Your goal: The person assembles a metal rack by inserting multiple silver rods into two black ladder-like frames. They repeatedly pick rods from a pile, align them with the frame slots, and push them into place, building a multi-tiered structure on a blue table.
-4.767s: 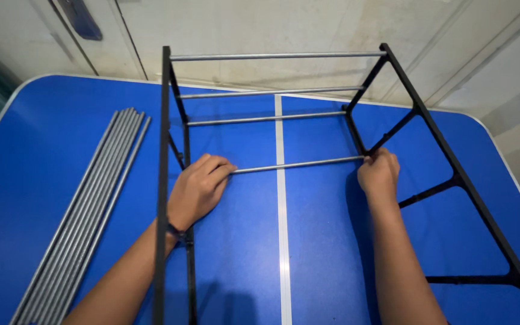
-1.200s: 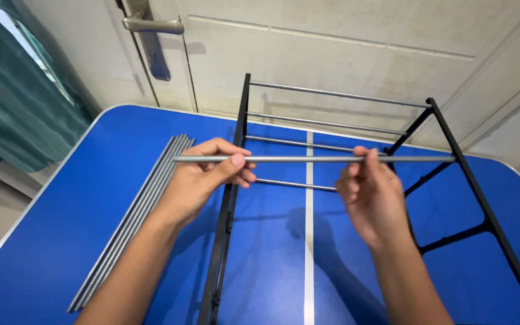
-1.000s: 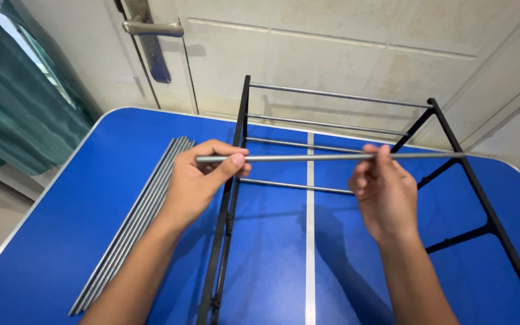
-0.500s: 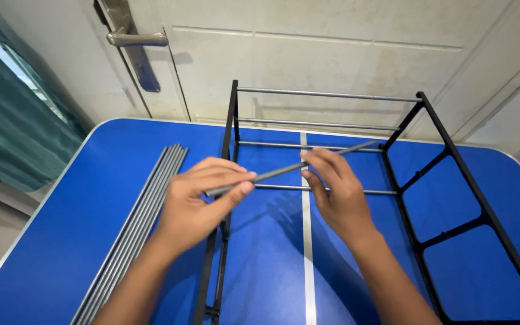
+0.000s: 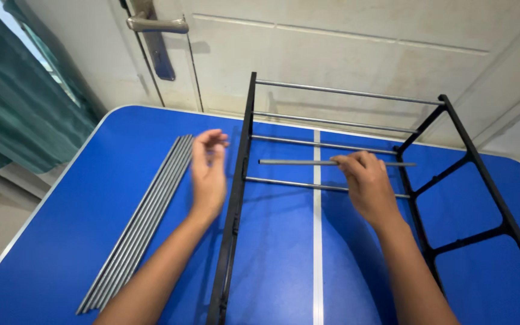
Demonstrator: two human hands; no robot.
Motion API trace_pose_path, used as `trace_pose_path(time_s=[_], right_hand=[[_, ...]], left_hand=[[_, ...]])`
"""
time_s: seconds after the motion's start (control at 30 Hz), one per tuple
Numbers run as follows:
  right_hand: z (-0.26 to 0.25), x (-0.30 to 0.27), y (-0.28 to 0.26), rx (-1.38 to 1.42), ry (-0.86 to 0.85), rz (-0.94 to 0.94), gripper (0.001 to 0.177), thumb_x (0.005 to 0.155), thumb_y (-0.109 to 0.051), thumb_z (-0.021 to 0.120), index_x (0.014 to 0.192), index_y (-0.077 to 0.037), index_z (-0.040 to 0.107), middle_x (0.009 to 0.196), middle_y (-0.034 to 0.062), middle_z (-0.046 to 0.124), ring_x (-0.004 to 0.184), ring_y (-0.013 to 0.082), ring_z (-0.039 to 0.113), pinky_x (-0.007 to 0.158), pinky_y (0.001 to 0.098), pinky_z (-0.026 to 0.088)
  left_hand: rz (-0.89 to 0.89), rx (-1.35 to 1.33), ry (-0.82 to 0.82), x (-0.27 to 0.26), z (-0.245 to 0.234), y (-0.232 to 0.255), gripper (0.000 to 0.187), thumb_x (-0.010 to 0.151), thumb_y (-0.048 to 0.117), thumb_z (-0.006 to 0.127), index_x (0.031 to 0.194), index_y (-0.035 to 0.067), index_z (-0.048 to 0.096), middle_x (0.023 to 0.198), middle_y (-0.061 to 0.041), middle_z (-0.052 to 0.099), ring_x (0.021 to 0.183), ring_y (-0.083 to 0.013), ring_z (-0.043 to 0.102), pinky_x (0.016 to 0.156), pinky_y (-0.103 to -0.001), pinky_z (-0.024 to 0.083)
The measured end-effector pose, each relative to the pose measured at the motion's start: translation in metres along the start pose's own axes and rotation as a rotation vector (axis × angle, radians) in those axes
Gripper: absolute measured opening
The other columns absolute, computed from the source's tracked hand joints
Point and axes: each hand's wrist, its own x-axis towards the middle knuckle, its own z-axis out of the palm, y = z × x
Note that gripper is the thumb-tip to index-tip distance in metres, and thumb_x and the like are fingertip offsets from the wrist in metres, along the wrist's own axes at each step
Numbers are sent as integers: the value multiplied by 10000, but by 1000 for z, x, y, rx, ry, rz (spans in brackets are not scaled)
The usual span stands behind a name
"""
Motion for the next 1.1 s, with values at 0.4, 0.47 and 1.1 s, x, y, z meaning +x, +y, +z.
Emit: trace_pose_path(time_s=[0.4,0.47,1.1], right_hand=[[16,-7,6,-118,-94,41,234,919,-86,692,1113,-181,780,922,16,668,879,218,597,788,384,369],[17,-7,6,-118,-91,46,231,919,-88,694,1112,-182,780,919,14,667,882,217,597,792,382,372],[17,-7,0,-71,-39,36,199,882,-128,754,1065,-188,800,931,2,678,873,203,595,765,369,368]], left_hand=[[-218,66,-266,-21,-1,-59,275,1001,206,660,1204,21,670,1083,-55,730,1031,-132,686,941,-294,535],[-224,59,-266,-23,-2,-60,256,1005,200,660,1189,22,678,1066,-39,719,984,-105,671,892,-271,538],[-351,5,-293,-25,-4,-64,195,1011,52,628,1179,16,721,950,-21,728,798,-40,600,641,-197,465]])
